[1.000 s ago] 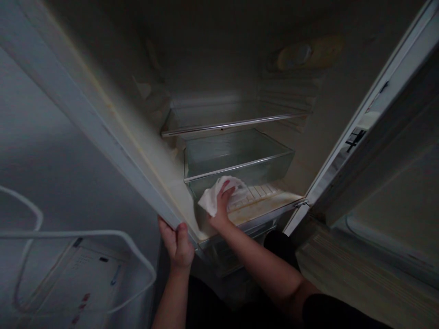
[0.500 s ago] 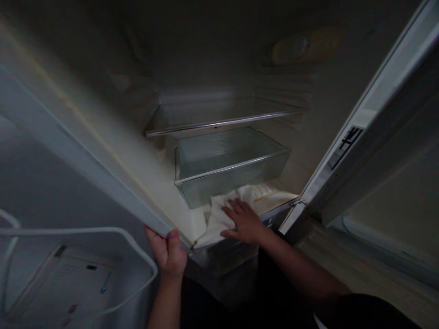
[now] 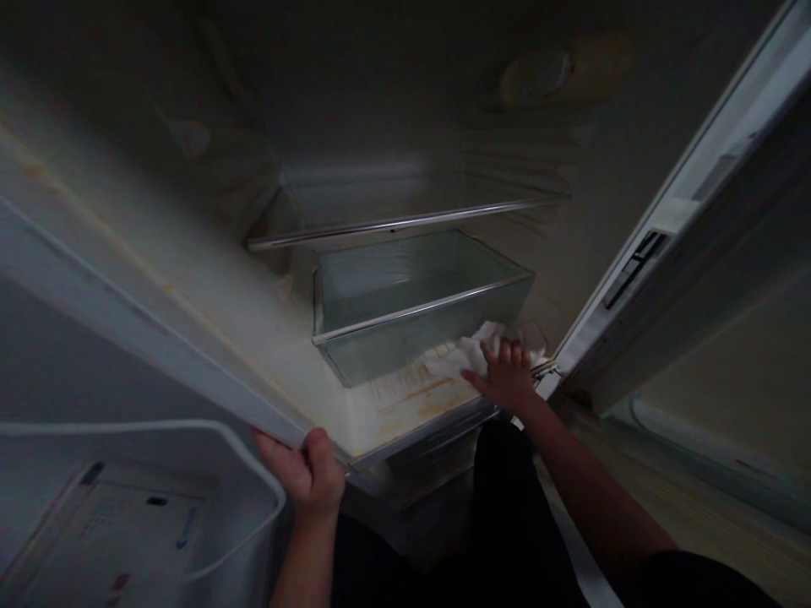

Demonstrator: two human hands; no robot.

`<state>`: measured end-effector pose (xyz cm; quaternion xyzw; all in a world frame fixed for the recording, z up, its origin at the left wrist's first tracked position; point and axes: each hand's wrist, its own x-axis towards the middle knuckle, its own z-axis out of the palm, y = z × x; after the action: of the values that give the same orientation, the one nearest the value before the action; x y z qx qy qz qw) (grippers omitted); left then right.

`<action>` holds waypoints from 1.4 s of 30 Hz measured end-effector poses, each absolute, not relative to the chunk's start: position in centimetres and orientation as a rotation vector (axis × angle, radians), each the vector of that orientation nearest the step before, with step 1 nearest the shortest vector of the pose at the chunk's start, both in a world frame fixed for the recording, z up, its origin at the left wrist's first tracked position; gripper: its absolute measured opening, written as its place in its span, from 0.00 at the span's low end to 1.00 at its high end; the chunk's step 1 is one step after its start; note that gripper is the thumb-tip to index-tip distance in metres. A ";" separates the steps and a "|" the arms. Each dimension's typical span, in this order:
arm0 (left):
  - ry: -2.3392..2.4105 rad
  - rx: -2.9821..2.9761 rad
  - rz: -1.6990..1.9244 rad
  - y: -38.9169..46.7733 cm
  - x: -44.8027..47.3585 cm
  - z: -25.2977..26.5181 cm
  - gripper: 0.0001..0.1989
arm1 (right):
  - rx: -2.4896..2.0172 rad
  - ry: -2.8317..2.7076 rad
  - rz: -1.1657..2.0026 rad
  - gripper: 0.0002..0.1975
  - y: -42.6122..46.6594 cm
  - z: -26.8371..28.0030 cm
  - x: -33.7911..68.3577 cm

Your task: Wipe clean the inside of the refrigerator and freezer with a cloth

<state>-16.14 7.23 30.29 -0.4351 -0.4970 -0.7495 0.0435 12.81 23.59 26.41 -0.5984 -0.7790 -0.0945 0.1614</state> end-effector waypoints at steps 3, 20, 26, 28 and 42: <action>-1.592 -1.309 -2.264 7.4 -16.1 30.1 0.43 | -1.486 -2.371 -0.140 0.41 21.5 26.2 9.7; -1.733 -1.333 -2.122 8.5 -18.5 28.1 0.60 | -1.109 -2.435 0.121 0.33 12.2 24.8 4.2; -1.675 -1.364 -2.103 9.0 -19.3 27.6 0.64 | -1.127 -2.461 0.146 0.33 12.7 25.2 4.5; -1.629 -1.401 -2.044 9.0 -19.6 27.1 0.62 | -1.112 -2.488 0.154 0.33 12.9 25.2 4.5; -1.666 -1.524 -1.722 5.9 -15.8 29.9 0.60 | -0.890 -1.962 1.129 0.21 12.7 26.1 6.6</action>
<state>-15.75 5.85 29.93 -0.5306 -0.5800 -0.5995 0.1507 6.62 12.70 26.13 -0.3429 -0.7565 0.4353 0.3473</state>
